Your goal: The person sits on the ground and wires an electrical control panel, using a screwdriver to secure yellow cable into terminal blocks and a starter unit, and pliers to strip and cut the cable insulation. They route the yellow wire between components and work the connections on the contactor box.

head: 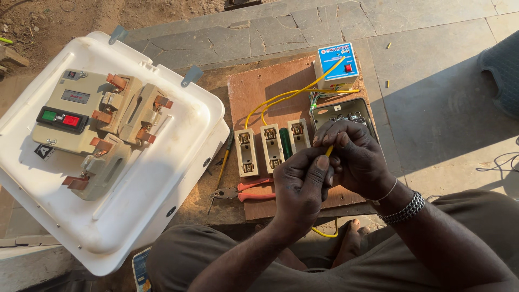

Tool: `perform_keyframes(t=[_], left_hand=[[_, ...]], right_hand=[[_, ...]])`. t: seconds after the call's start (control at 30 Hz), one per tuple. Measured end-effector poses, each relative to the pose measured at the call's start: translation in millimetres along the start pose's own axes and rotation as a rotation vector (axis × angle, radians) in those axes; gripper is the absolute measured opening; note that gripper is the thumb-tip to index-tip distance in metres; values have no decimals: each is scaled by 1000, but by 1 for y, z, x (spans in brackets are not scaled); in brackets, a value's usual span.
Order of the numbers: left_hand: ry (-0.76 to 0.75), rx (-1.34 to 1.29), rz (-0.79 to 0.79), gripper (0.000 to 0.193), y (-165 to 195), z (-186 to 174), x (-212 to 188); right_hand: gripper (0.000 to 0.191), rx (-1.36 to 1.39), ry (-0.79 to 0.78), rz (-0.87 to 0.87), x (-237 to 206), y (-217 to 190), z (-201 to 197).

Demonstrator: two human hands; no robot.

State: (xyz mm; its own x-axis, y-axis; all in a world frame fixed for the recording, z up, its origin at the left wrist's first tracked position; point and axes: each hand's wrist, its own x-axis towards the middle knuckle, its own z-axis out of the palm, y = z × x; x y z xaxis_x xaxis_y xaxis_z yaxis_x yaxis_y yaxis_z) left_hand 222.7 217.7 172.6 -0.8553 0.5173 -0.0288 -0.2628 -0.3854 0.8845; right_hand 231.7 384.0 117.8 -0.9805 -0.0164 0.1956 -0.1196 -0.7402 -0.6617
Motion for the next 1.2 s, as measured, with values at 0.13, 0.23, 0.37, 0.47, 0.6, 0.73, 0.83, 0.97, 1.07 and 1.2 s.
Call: perform_keyframes(t=[0.13, 0.23, 0.37, 0.47, 0.6, 0.73, 0.83, 0.97, 1.07, 1.2], left_hand=[[21, 2, -23, 19, -8, -4, -1], [28, -166, -52, 20, -12, -12, 15], [75, -490, 25, 30, -4, -35, 61], [62, -634, 211, 42, 9, -57, 89], [-62, -492, 262, 42, 18, -82, 108], [-174, -113, 86, 22, 17, -105, 115], [-174, 223, 17, 19, 15, -133, 116], [-339, 689, -181, 19, 14, -177, 107], [-510, 885, -350, 18, 4, -185, 98], [-823, 643, -351, 16, -32, -141, 83]], right_hand=[[25, -66, -38, -38, 4, 0, 8], [31, -105, 99, 26, 16, -4, 20], [50, -106, 279, 179, 7, -2, 44], [54, -712, -266, 172, -31, 6, 53], [47, -900, 73, 509, -72, -23, 11], [59, -733, -52, 643, -76, -58, -57], [56, -664, -99, 731, -76, -48, -78], [54, -1060, -70, 1063, -80, -16, -67], [51, -1518, -530, 444, -79, -23, -67], [43, -1948, 126, 1034, -76, -119, -108]])
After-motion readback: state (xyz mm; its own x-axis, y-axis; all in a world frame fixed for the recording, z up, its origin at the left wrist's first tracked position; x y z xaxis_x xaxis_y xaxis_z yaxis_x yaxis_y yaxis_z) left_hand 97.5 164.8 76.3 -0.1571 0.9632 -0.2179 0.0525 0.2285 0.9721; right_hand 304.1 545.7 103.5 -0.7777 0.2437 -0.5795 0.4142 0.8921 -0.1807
